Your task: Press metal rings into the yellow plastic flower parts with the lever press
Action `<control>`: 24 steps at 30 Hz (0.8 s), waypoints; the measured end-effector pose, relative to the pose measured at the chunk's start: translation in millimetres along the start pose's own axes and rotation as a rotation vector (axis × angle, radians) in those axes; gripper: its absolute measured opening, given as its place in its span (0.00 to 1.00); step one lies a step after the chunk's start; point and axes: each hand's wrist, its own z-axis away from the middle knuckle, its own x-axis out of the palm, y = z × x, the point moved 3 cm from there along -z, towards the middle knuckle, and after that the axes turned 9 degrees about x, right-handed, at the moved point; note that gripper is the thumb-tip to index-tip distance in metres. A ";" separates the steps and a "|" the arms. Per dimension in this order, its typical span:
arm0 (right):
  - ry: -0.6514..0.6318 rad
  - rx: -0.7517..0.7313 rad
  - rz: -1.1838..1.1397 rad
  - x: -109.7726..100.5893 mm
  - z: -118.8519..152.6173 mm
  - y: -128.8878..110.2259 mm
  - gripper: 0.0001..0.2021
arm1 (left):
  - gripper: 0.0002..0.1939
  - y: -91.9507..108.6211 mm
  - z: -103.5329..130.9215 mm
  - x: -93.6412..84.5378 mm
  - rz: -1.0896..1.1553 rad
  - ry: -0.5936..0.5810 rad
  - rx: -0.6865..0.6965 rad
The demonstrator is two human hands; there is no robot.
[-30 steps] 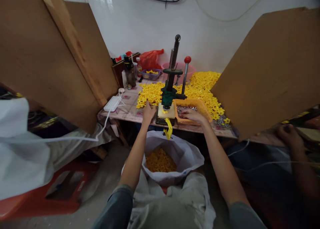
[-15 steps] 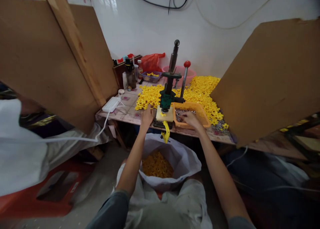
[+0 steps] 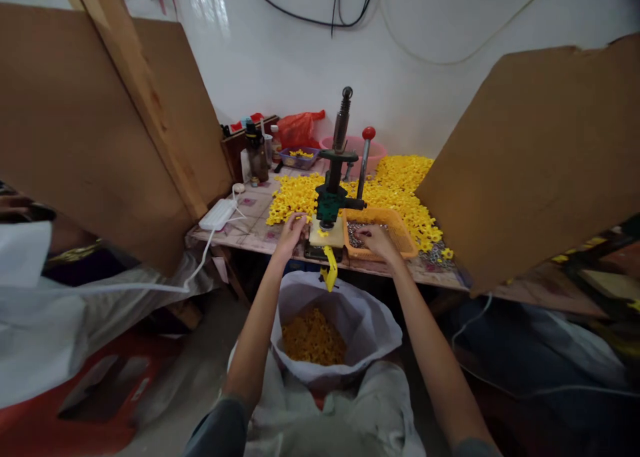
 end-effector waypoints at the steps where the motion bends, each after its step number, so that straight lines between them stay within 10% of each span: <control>1: 0.022 0.001 -0.010 -0.4 1.3 -0.9 0.12 | 0.23 1.8 2.3 2.0 0.012 -0.018 0.000; 11: 0.275 -0.112 0.075 -7.0 23.4 -34.5 0.13 | 0.24 1.5 11.3 6.0 -0.114 -0.201 0.041; 24: 0.081 -0.338 0.329 31.5 30.3 -84.6 0.12 | 0.25 14.0 12.1 4.3 -0.202 -0.318 0.058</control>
